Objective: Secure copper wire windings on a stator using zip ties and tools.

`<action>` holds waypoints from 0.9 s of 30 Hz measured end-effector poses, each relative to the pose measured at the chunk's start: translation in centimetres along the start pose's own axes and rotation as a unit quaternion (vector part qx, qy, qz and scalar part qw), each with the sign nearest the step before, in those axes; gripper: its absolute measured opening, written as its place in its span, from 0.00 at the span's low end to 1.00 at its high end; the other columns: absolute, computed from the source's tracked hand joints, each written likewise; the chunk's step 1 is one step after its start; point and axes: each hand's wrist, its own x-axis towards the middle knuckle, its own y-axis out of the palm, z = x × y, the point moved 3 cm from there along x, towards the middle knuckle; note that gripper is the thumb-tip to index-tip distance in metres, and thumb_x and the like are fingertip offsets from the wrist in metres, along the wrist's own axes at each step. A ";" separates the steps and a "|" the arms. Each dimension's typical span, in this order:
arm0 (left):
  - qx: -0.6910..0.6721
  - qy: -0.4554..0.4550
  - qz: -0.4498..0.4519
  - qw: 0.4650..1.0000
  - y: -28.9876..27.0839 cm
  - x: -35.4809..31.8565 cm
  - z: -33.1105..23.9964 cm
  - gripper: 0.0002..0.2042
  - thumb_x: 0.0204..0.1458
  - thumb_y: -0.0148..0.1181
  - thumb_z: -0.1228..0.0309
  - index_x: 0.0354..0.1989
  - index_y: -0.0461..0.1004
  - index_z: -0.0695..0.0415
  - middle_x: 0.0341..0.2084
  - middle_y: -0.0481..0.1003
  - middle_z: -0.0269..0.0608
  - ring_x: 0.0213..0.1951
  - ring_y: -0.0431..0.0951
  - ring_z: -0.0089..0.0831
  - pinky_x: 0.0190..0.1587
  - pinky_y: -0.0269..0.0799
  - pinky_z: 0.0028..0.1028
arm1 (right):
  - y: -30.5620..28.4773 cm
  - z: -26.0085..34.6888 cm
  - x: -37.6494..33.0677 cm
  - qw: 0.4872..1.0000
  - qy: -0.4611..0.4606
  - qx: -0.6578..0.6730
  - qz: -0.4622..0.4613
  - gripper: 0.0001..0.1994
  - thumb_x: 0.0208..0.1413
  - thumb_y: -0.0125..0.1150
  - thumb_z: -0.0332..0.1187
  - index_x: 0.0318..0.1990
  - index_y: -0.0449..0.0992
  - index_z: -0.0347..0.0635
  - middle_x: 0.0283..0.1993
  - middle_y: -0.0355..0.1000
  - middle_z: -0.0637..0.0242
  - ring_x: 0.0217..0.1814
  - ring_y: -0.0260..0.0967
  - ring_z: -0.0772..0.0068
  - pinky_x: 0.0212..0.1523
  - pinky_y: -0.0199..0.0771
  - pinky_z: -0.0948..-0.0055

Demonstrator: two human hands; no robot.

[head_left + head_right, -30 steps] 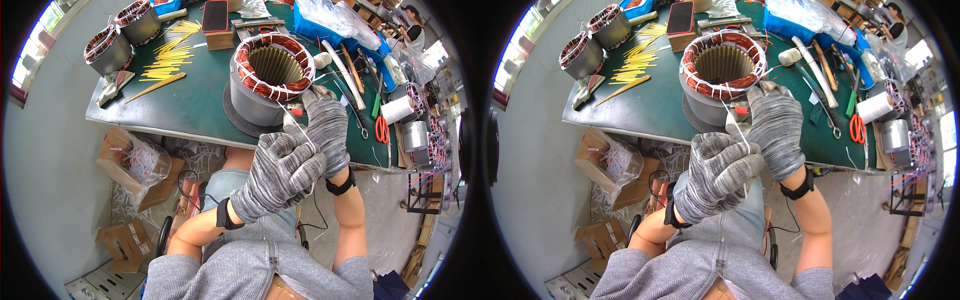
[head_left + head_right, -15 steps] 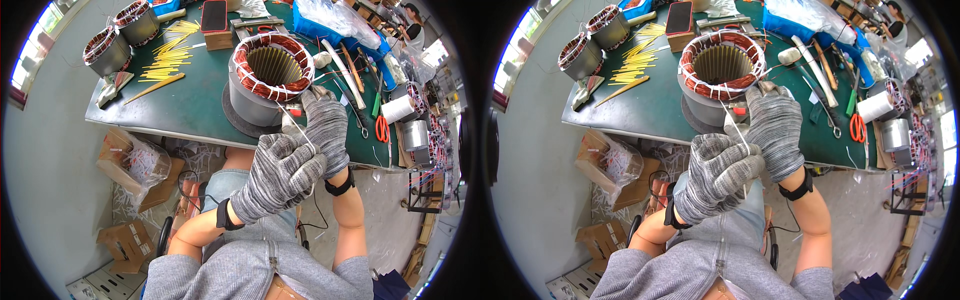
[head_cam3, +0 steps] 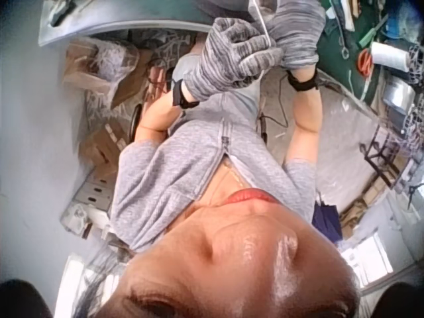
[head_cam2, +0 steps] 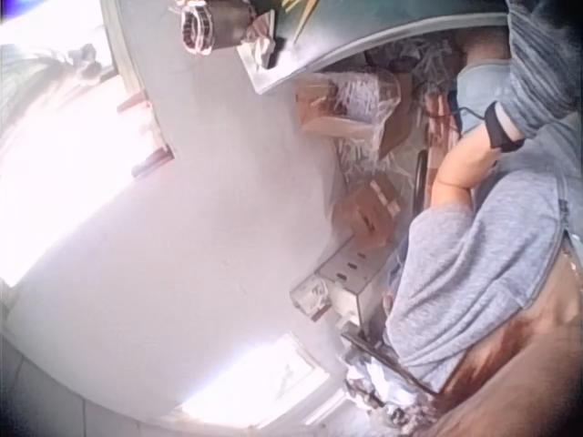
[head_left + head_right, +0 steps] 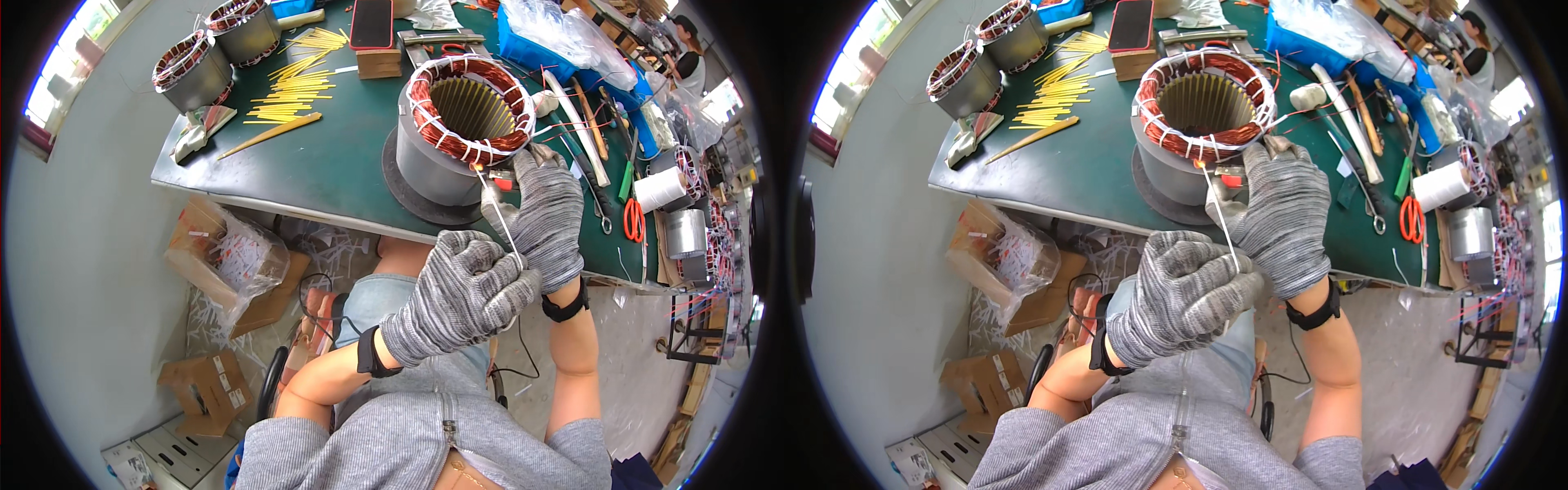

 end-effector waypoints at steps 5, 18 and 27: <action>-0.020 0.018 0.035 0.999 -0.9 -1.7 -1.3 0.18 0.40 0.60 0.68 0.43 0.74 0.53 0.39 0.75 0.40 0.36 0.74 0.35 0.38 0.69 0.36 | 0.3 0.1 0.1 0.999 0.024 0.013 0.016 0.21 0.36 0.65 0.43 0.36 0.75 0.37 0.36 0.71 0.55 0.39 0.70 0.53 0.38 0.72 0.58; 0.355 -0.270 0.071 0.892 -12.7 -5.2 7.1 0.30 0.47 0.59 0.69 0.61 0.62 0.58 0.53 0.68 0.52 0.54 0.67 0.47 0.57 0.62 0.40 | 0.5 -0.6 -0.5 0.990 0.061 0.131 -0.002 0.18 0.43 0.66 0.43 0.37 0.76 0.38 0.31 0.71 0.56 0.35 0.71 0.55 0.39 0.71 0.61; 0.292 0.008 0.202 0.935 -1.6 6.5 10.8 0.22 0.37 0.66 0.52 0.33 0.73 0.58 0.32 0.73 0.45 0.48 0.71 0.44 0.57 0.61 0.43 | 1.3 -8.6 -6.8 0.926 0.241 0.289 0.040 0.14 0.56 0.58 0.39 0.30 0.68 0.36 0.25 0.63 0.61 0.25 0.59 0.66 0.30 0.64 0.67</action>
